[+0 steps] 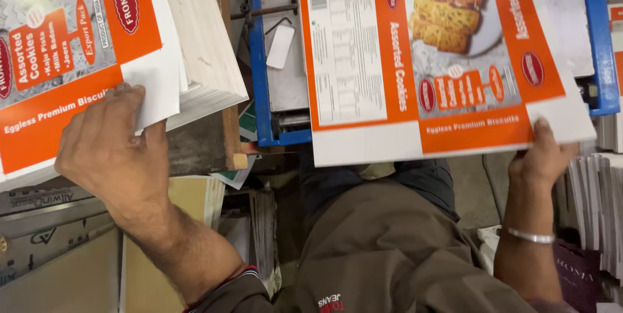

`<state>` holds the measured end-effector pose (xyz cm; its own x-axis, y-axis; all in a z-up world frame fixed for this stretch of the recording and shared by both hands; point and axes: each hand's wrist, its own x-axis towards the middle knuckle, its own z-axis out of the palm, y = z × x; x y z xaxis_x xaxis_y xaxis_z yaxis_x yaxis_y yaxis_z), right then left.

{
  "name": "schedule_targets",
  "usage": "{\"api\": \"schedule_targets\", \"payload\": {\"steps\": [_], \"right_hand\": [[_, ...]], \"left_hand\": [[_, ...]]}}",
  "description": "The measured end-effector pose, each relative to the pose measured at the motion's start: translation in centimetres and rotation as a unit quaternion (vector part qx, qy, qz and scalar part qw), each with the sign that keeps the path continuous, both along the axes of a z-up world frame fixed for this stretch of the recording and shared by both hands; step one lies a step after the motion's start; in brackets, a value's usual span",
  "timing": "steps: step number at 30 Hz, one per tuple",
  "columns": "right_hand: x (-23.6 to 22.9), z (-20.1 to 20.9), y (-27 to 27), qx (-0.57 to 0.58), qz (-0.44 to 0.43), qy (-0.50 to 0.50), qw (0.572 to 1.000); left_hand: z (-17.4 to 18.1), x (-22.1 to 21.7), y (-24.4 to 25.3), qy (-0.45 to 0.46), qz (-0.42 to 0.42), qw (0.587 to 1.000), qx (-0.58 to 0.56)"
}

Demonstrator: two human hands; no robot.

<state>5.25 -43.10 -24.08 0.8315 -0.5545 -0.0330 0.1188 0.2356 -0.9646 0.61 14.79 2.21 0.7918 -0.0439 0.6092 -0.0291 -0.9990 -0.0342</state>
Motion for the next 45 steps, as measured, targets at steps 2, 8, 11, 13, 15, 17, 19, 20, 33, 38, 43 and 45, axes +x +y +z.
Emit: {"api": "schedule_targets", "payload": {"steps": [2,8,11,13,15,17,19,20,33,38,43,45], "right_hand": [[2.0,-0.1,0.4,0.021,0.029,-0.041,0.999],[7.7,-3.8,0.8,0.063,0.019,-0.059,0.996],[8.3,-5.8,1.2,0.135,0.031,0.008,0.990],[8.3,-6.3,1.6,0.172,0.057,0.067,0.981],[7.2,-6.5,2.1,0.182,0.087,0.122,0.972],[6.5,-6.4,2.1,0.177,0.113,0.129,0.969],[5.7,-6.2,2.3,0.159,0.132,0.135,0.969],[5.4,-6.0,2.4,0.145,0.139,0.137,0.970],[5.5,5.5,10.9,0.139,0.308,0.068,0.939],[4.1,12.3,18.2,0.227,0.506,-0.073,0.829],[3.3,13.6,20.7,0.317,0.409,0.042,0.854],[4.8,12.5,19.8,0.308,0.353,0.004,0.884]], "left_hand": [[0.1,0.1,0.0,0.001,-0.001,1.000,0.000],[1.5,0.5,-1.5,-0.006,-0.003,1.000,-0.014],[1.7,0.5,-1.8,-0.004,-0.003,1.000,-0.016],[1.8,0.6,-1.8,0.002,-0.001,1.000,-0.019],[2.0,0.5,-2.0,0.007,0.003,1.000,-0.021],[2.4,0.6,-2.2,0.016,0.008,1.000,-0.009],[2.8,0.6,-2.6,0.026,0.013,0.999,0.016],[3.0,0.6,-2.5,0.029,-0.003,0.999,0.014],[1.4,1.4,-0.9,-0.067,-0.069,0.994,-0.048],[-1.6,2.4,-15.2,0.125,-0.082,0.988,0.048],[-0.5,1.6,-19.9,0.141,-0.200,0.969,-0.025],[0.3,1.2,-18.1,0.158,-0.209,0.964,-0.036]]}}
